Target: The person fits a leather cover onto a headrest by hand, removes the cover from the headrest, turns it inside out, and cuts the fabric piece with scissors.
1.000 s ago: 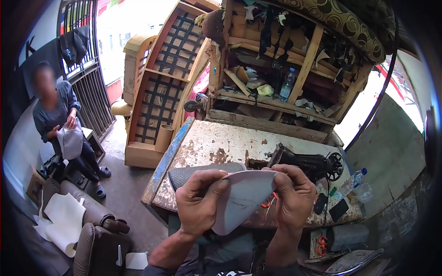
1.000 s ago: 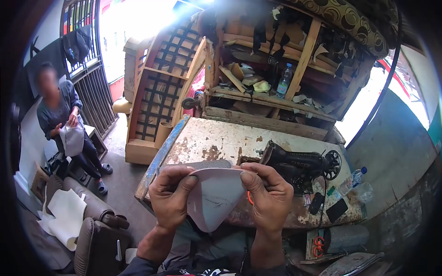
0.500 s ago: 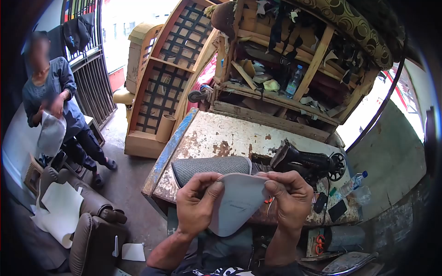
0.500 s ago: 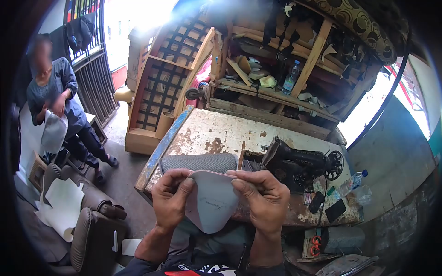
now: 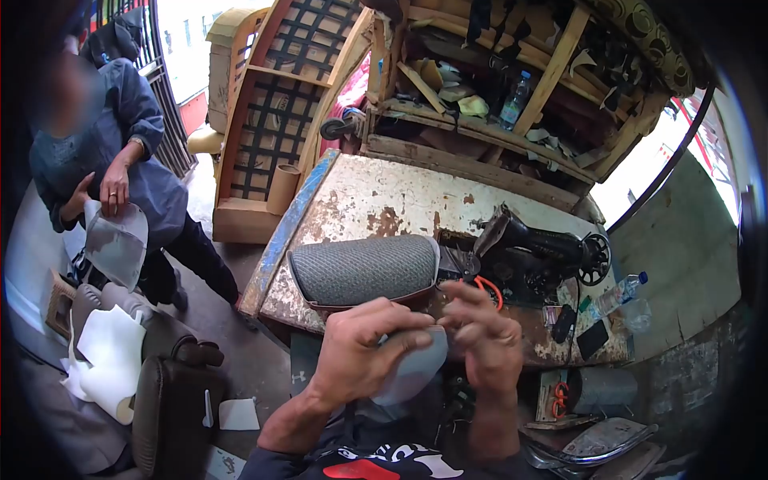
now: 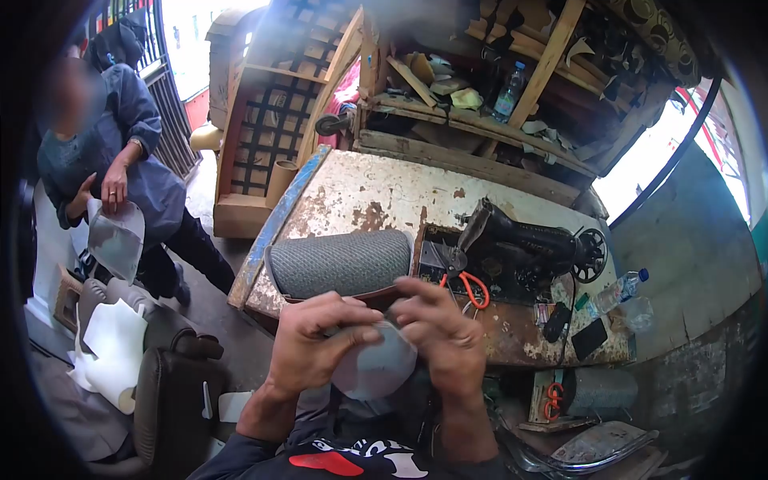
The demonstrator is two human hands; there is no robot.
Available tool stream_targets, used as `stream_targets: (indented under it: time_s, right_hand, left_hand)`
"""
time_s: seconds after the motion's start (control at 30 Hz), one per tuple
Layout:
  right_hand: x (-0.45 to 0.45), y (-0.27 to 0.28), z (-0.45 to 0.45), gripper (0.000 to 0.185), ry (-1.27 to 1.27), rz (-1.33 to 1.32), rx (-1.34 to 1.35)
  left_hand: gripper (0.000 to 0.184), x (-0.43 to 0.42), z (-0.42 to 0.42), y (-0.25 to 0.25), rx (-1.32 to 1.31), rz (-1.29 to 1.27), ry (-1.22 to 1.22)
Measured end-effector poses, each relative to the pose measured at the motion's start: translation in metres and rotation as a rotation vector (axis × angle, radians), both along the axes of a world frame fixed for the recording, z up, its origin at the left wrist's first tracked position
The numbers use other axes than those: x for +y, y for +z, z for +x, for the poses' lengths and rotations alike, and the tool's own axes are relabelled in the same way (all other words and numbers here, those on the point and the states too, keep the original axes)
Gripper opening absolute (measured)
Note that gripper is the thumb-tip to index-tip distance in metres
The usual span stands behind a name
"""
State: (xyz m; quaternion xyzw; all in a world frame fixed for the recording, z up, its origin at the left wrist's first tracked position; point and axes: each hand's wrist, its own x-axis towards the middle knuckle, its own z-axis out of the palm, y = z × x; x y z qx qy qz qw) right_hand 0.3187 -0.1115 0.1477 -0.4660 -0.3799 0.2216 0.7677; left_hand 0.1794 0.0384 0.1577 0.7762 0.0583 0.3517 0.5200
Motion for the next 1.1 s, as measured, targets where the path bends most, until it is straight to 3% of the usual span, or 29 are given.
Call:
stream_targets:
  time_s: [0.07, 0.13, 0.17, 0.23, 0.33, 0.4, 0.47, 0.5, 0.53, 0.6, 0.73, 0.8, 0.9, 0.93, 1.0, 1.1]
  right_hand:
    - [0.002, -0.011, 0.017, 0.026, -0.068, 0.012, 0.077]
    - [-0.004, -0.039, 0.055, 0.037, -0.65, -0.659, -0.383]
    - [-0.01, -0.062, 0.072, 0.037, -0.648, -0.668, -0.38]
    - [-0.02, -0.104, 0.1, 0.045, -0.633, -1.099, -0.914]
    - [-0.022, -0.121, 0.108, 0.045, -0.452, -1.222, -0.973]
    - [-0.022, -0.12, 0.115, 0.042, -0.481, -1.208, -0.902]
    - [-0.023, -0.108, 0.125, 0.044, -0.347, -1.271, -0.678]
    - [-0.021, -0.111, 0.124, 0.046, -0.467, -1.172, -0.655]
    - [-0.018, -0.116, 0.13, 0.046, -0.468, -1.166, -0.661]
    - [-0.02, -0.137, 0.136, 0.046, -0.815, -1.117, -1.019]
    - [-0.019, -0.124, 0.153, 0.044, -0.519, -1.315, -0.847]
    - [-0.018, -0.129, 0.156, 0.042, -0.566, -1.307, -0.908]
    - [-0.022, -0.1, 0.15, 0.039, -0.392, -1.343, -0.364]
    - [-0.029, -0.096, 0.149, 0.039, -0.388, -1.341, -0.37]
    - [-0.054, -0.098, 0.145, 0.038, -0.237, -1.068, -0.112]
    - [-0.073, -0.043, 0.102, 0.039, -0.174, -1.074, -0.339]
  left_hand:
    - [0.019, 0.004, 0.001, -0.009, 0.052, -0.108, 0.001]
    - [0.013, 0.006, 0.001, -0.016, 0.09, -0.413, -0.1]
    - [0.013, 0.007, 0.002, -0.017, 0.094, -0.404, -0.114]
    - [0.014, 0.005, 0.006, -0.02, 0.103, -0.457, -0.139]
    - [0.017, 0.004, 0.008, -0.02, 0.146, -0.555, -0.192]
    - [0.017, 0.005, 0.01, -0.024, 0.179, -0.566, -0.215]
    - [0.017, 0.005, 0.011, -0.026, 0.19, -0.564, -0.223]
    - [0.017, 0.005, 0.011, -0.026, 0.193, -0.554, -0.24]
    - [0.016, 0.006, 0.012, -0.025, 0.191, -0.542, -0.253]
    - [0.015, 0.004, 0.013, -0.027, 0.201, -0.54, -0.253]
    - [0.016, 0.004, 0.015, -0.027, 0.224, -0.528, -0.251]
    - [0.016, 0.004, 0.017, -0.029, 0.222, -0.579, -0.24]
    - [0.016, 0.005, 0.017, -0.03, 0.277, -0.652, -0.271]
    - [0.016, 0.007, 0.018, -0.028, 0.273, -0.651, -0.266]
    - [0.016, 0.008, 0.02, -0.027, 0.277, -0.555, -0.277]
    - [0.015, 0.01, 0.027, -0.032, 0.306, -0.54, -0.283]
